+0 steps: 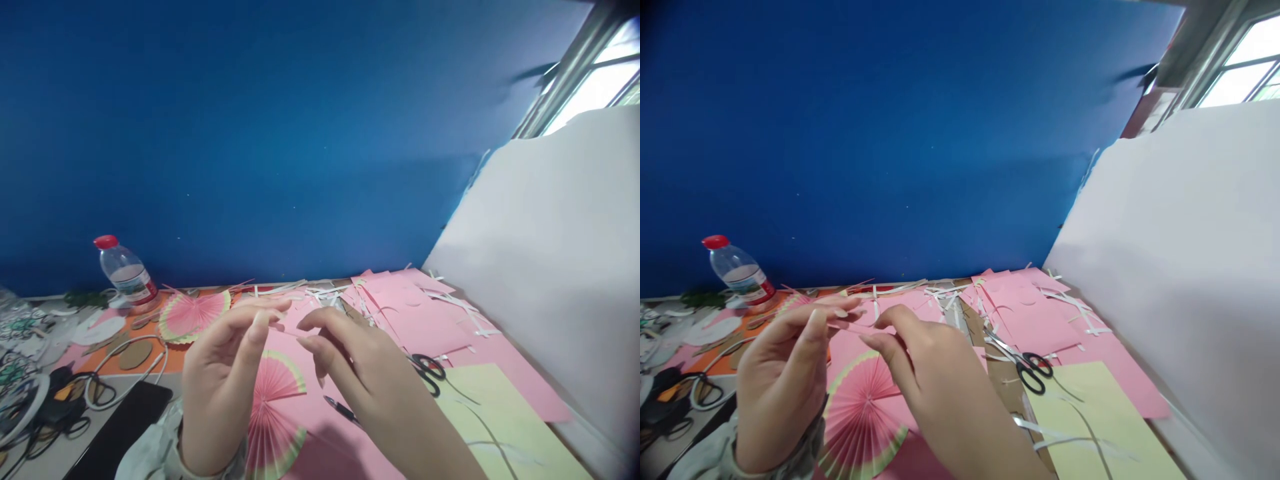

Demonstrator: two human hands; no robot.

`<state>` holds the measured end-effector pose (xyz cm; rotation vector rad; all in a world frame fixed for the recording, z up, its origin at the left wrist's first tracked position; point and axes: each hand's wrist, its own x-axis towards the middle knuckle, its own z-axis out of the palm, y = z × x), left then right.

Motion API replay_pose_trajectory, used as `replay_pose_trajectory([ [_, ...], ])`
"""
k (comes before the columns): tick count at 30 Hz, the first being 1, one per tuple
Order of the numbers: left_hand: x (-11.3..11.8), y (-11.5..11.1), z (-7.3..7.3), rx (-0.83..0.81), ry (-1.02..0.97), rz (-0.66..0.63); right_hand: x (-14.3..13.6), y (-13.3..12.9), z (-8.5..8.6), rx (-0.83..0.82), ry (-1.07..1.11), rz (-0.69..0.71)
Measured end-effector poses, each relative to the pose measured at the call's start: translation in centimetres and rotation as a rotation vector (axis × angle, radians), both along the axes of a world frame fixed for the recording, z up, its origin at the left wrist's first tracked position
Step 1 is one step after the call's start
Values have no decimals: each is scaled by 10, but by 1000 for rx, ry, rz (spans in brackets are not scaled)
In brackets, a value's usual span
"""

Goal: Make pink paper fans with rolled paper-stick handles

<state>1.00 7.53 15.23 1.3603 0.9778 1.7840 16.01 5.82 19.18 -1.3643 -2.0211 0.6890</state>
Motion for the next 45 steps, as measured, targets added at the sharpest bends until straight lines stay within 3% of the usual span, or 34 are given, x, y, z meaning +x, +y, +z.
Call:
replay_pose_trajectory([
  [8, -3, 2, 4, -33, -13, 64, 0, -1, -5, 14, -18, -25],
  [25, -3, 2, 5, -37, -30, 73, -1, -1, -8, 26, -11, 14],
  [40, -13, 9, 7, 25, -118, -16, 4, -7, -7, 76, -123, 59],
  [45, -15, 12, 10, -1, -217, -148, 3, -8, -9, 40, -138, 21],
])
